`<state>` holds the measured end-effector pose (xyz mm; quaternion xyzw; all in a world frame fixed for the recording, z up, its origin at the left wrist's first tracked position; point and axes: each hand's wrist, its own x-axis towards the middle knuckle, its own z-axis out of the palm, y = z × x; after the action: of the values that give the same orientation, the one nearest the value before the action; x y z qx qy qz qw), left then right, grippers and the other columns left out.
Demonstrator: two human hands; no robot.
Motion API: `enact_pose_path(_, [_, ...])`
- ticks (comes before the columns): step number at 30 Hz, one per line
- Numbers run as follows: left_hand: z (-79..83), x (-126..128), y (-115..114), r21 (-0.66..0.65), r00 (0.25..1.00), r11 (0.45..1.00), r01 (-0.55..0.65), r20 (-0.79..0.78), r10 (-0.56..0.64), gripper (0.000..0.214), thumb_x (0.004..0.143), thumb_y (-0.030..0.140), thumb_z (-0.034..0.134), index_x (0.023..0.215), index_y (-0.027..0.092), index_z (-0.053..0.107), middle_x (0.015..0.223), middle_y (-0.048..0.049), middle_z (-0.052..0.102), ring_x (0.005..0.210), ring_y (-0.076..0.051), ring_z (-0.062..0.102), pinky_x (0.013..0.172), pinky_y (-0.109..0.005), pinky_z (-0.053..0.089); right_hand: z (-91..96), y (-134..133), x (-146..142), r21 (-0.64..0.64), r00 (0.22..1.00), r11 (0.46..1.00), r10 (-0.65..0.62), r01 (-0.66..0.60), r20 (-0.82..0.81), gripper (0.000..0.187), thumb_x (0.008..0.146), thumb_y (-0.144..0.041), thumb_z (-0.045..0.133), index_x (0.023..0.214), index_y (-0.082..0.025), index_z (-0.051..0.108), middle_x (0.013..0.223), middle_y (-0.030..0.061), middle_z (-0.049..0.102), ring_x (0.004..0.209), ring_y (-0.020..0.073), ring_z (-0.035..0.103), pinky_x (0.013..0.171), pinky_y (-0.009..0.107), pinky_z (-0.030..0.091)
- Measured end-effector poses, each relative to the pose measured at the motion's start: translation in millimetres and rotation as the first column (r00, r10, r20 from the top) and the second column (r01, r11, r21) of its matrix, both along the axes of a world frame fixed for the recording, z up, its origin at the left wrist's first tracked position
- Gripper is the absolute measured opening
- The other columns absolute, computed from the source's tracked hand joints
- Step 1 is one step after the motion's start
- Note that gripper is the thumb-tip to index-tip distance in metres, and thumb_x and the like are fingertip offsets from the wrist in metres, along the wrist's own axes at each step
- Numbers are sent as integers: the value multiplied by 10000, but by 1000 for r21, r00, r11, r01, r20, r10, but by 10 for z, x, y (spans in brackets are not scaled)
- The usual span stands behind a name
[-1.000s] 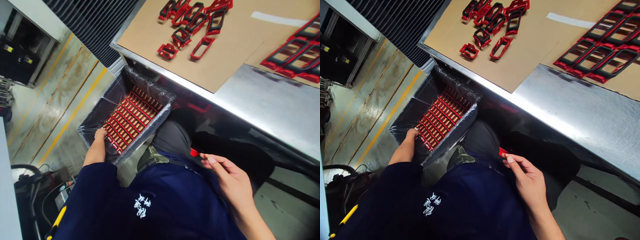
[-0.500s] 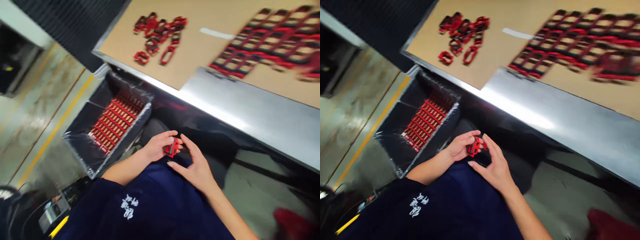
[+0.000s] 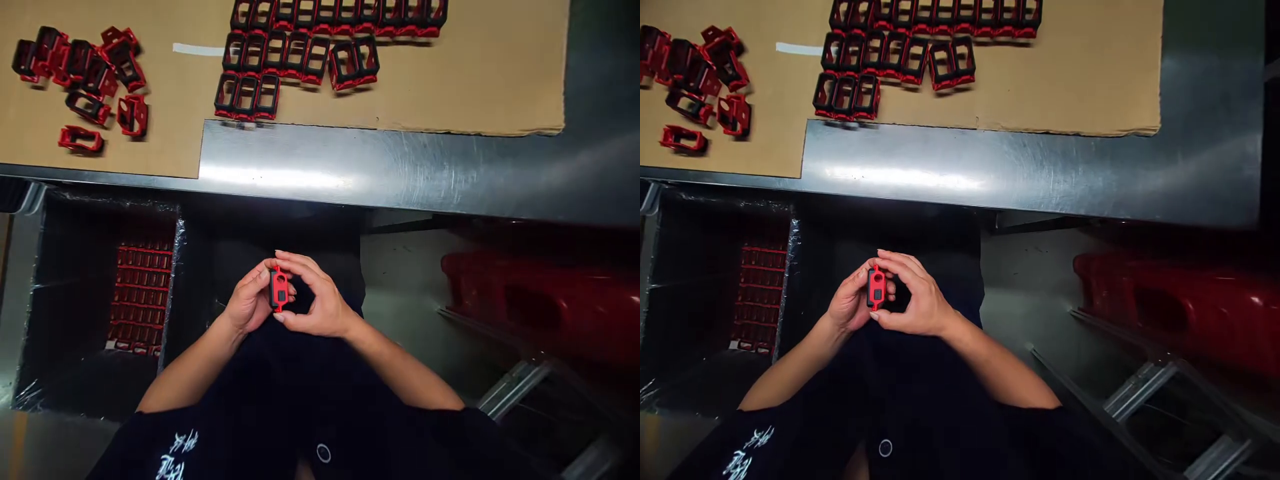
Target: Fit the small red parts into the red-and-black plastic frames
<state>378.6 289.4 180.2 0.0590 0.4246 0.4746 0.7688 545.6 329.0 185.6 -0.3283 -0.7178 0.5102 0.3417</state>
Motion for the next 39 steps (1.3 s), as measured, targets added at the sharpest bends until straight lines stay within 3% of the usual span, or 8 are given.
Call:
enact_pose_path(8, [24, -229, -117, 159, 981, 981, 107, -180, -78, 558, 775, 438, 820, 1289, 271, 679, 1130, -90, 748, 874, -231, 739, 836, -368, 595, -26, 25, -13, 1, 997, 998, 65, -65, -41, 760, 733, -212, 786, 1438, -287, 514, 1509, 123, 528, 1387, 316, 514, 1110, 516, 475])
enact_pose_path(13, [26, -331, -165, 198, 958, 955, 221, -226, -175, 649, 731, 342, 866, 1342, 343, 649, 1316, -84, 687, 1069, -264, 714, 872, -341, 587, -59, 2, -1, -63, 994, 994, 88, -91, -58, 779, 725, -263, 819, 1439, -300, 509, 1519, 117, 518, 1390, 320, 514, 1120, 523, 464])
enact_pose_path(16, [34, -348, -184, 180, 955, 957, 229, -230, -185, 644, 734, 328, 866, 1342, 323, 652, 1255, -99, 713, 1106, -273, 703, 863, -320, 587, -64, -7, 12, -114, 995, 990, 79, -86, -64, 765, 713, -335, 863, 1405, -287, 541, 1490, 126, 549, 1377, 314, 531, 1131, 517, 458])
enact_pose_path(20, [73, -325, -194, 168, 957, 957, 235, -213, -198, 637, 764, 346, 847, 1360, 276, 632, 1218, -120, 711, 954, -217, 724, 803, -282, 589, -53, -15, 20, -162, 996, 984, 57, -66, -63, 748, 692, -391, 893, 1360, -267, 579, 1456, 137, 581, 1357, 314, 553, 1126, 512, 465])
enact_pose_path(28, [114, -295, -192, 182, 974, 965, 190, -158, -162, 494, 759, 280, 855, 1191, 247, 619, 1140, -85, 706, 876, -157, 708, 758, -237, 581, -25, -23, 18, -164, 996, 984, 65, -75, -66, 755, 686, -373, 901, 1362, -274, 580, 1436, 129, 601, 1342, 307, 569, 1114, 508, 480])
enact_pose_path(39, [108, -299, -210, 224, 964, 949, 220, -197, -177, 501, 790, 305, 828, 1239, 240, 616, 1167, -89, 669, 804, -145, 707, 747, -269, 593, -47, -47, 34, -161, 993, 984, 61, -76, -96, 781, 685, -371, 910, 1380, -254, 574, 1426, 144, 601, 1319, 313, 581, 1109, 516, 472])
